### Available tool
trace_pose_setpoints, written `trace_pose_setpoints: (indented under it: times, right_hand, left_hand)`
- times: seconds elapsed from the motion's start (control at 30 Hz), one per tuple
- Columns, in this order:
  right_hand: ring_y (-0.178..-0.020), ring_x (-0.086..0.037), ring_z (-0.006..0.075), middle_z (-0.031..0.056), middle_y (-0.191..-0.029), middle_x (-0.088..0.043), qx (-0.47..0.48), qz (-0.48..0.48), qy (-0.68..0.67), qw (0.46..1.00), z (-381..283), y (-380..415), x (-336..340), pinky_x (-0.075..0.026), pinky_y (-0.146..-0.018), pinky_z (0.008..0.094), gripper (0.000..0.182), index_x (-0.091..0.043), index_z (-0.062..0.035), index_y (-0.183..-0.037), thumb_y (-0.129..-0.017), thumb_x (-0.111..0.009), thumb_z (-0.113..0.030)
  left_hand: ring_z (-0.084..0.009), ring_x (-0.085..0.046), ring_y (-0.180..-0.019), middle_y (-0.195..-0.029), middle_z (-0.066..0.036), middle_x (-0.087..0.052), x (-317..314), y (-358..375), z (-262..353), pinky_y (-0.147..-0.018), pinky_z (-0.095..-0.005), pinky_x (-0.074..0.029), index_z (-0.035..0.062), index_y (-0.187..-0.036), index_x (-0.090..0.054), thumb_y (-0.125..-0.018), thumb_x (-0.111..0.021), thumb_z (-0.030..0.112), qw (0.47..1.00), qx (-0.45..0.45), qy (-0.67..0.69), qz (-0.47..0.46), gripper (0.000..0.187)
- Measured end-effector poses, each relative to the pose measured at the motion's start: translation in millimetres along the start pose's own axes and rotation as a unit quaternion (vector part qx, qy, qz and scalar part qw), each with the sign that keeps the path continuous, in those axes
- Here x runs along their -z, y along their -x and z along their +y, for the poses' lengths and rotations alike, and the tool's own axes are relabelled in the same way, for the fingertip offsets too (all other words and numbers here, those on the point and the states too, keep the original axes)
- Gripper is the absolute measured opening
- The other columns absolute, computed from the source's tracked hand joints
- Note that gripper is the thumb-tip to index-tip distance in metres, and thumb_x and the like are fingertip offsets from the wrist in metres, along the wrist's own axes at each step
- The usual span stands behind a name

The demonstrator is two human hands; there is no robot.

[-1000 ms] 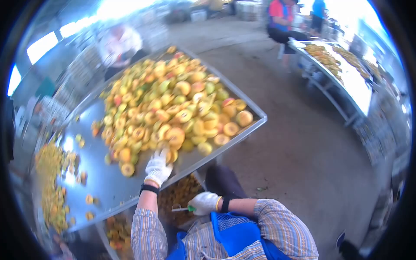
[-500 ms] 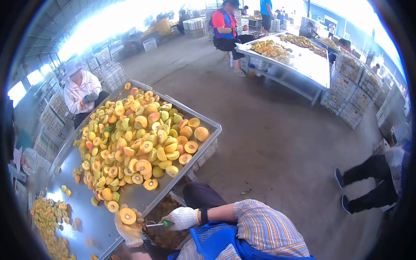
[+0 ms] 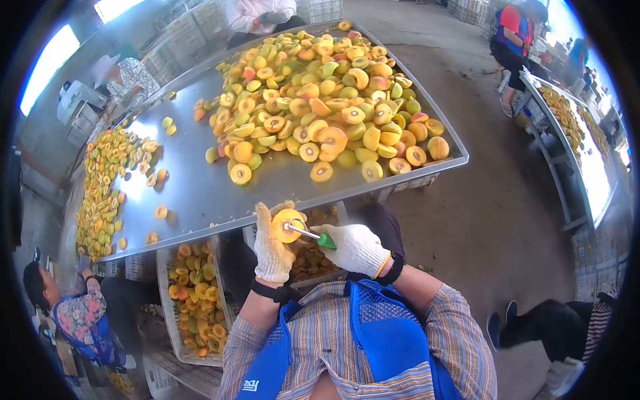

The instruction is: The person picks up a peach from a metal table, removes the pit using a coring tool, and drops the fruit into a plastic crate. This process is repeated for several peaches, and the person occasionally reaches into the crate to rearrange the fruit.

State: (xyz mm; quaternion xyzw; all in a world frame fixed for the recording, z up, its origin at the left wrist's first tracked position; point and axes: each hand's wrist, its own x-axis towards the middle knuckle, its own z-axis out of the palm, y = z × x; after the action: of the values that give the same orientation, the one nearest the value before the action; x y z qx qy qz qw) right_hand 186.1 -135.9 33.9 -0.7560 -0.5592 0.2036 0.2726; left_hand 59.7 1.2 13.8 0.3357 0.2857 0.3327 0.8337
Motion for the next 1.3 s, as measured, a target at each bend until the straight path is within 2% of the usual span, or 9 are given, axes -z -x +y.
trace_pose_setpoints:
  times: [0.07,0.43,0.6,0.77,0.87,0.9,1.03,1.1,1.3]
  right_hand:
    - [-0.064,-0.067,0.0324,0.0139,-0.072,-0.067,0.009,-0.003,0.010,1.000,-3.5,-0.1,-0.3,-0.054,-0.060,0.0410,0.041,-0.065,-0.0192,-0.125,-0.085,-0.069,-0.024]
    - [-0.069,-0.069,0.0323,0.0118,-0.078,-0.071,0.020,0.025,0.062,0.998,-2.9,3.2,-1.3,-0.056,-0.062,0.0428,0.037,-0.063,-0.0142,-0.119,-0.083,-0.067,-0.021]
    - [-0.066,-0.068,0.0322,0.0120,-0.072,-0.067,0.051,-0.005,0.085,0.995,23.3,-4.9,-21.4,-0.055,-0.061,0.0408,0.027,-0.069,-0.0141,-0.106,-0.079,-0.068,-0.017]
    - [-0.070,-0.068,0.0334,0.0132,-0.074,-0.068,0.065,-0.065,0.114,0.989,30.4,-14.5,-16.8,-0.055,-0.063,0.0425,0.023,-0.071,-0.0141,-0.102,-0.079,-0.068,-0.016]
    - [-0.075,-0.069,0.0355,0.0155,-0.082,-0.071,0.052,-0.070,0.004,0.996,33.7,-8.2,-33.5,-0.056,-0.068,0.0440,0.021,-0.073,-0.0139,-0.099,-0.079,-0.068,-0.019]
    - [-0.076,-0.069,0.0362,0.0162,-0.085,-0.071,0.048,-0.060,-0.012,0.997,36.4,-4.7,-44.1,-0.056,-0.070,0.0444,0.020,-0.073,-0.0139,-0.098,-0.079,-0.068,-0.019]
    - [-0.076,-0.068,0.0375,0.0176,-0.078,-0.069,0.046,-0.071,-0.035,0.996,39.9,-5.1,-50.2,-0.055,-0.068,0.0446,0.013,-0.072,-0.0099,-0.087,-0.078,-0.065,-0.018]
    - [-0.071,-0.066,0.0366,0.0203,-0.074,-0.067,0.017,-0.122,-0.164,0.979,21.3,6.5,-44.8,-0.052,-0.065,0.0442,0.016,-0.068,-0.0042,-0.081,-0.078,-0.067,-0.020]
    - [-0.062,-0.066,0.0268,0.0154,-0.072,-0.069,0.033,-0.133,-0.278,0.951,19.8,-3.8,-53.1,-0.051,-0.060,0.0386,0.029,-0.068,0.0003,-0.092,-0.075,-0.072,-0.023]
  left_hand:
    - [-0.0259,-0.069,-0.084,-0.091,-0.016,-0.069,-0.8,1.9,-3.8,-0.077,-0.0359,-0.058,0.0000,-0.111,-0.062,-0.100,-0.047,0.057,1.000,-0.016,-0.010,0.009,0.060]
    - [-0.0227,-0.069,-0.090,-0.096,-0.013,-0.070,-5.6,13.2,-10.0,-0.081,-0.0345,-0.057,0.0006,-0.111,-0.064,-0.098,-0.049,0.058,1.000,-0.002,-0.026,0.015,0.061]
    - [-0.0184,-0.069,-0.074,-0.088,-0.010,-0.069,-13.2,26.9,-8.6,-0.055,-0.0261,-0.055,0.0013,-0.111,-0.063,-0.099,-0.047,0.058,0.998,0.000,-0.064,0.030,0.061]
    - [-0.0163,-0.065,-0.062,-0.083,-0.008,-0.067,-13.2,32.3,-13.5,-0.043,-0.0230,-0.047,0.0009,-0.106,-0.065,-0.101,-0.046,0.056,0.993,0.009,-0.106,0.051,0.059]
    - [-0.0160,-0.065,-0.070,-0.081,-0.005,-0.067,-8.6,22.7,-24.3,-0.054,-0.0296,-0.052,0.0033,-0.098,-0.069,-0.101,-0.051,0.048,0.979,-0.056,-0.171,0.091,0.048]
    - [-0.0152,-0.065,-0.074,-0.085,-0.004,-0.069,-2.0,22.6,-27.0,-0.060,-0.0342,-0.054,0.0057,-0.099,-0.070,-0.101,-0.052,0.046,0.992,-0.007,-0.078,0.097,0.044]
    - [-0.0160,-0.063,-0.068,-0.081,-0.004,-0.064,-24.6,39.5,-3.7,-0.058,-0.0285,-0.053,0.0078,-0.093,-0.062,-0.101,-0.052,0.044,0.983,0.024,-0.171,0.070,0.039]
    - [-0.0162,-0.062,-0.067,-0.079,-0.005,-0.061,-13.8,24.3,-16.8,-0.056,-0.0278,-0.052,0.0065,-0.092,-0.062,-0.101,-0.051,0.045,0.986,-0.058,-0.150,0.052,0.041]
    - [-0.0205,-0.062,-0.060,-0.077,-0.011,-0.064,-18.2,19.3,-2.4,-0.053,-0.0306,-0.052,0.0051,-0.098,-0.062,-0.100,-0.049,0.052,0.992,-0.061,-0.109,-0.020,0.049]
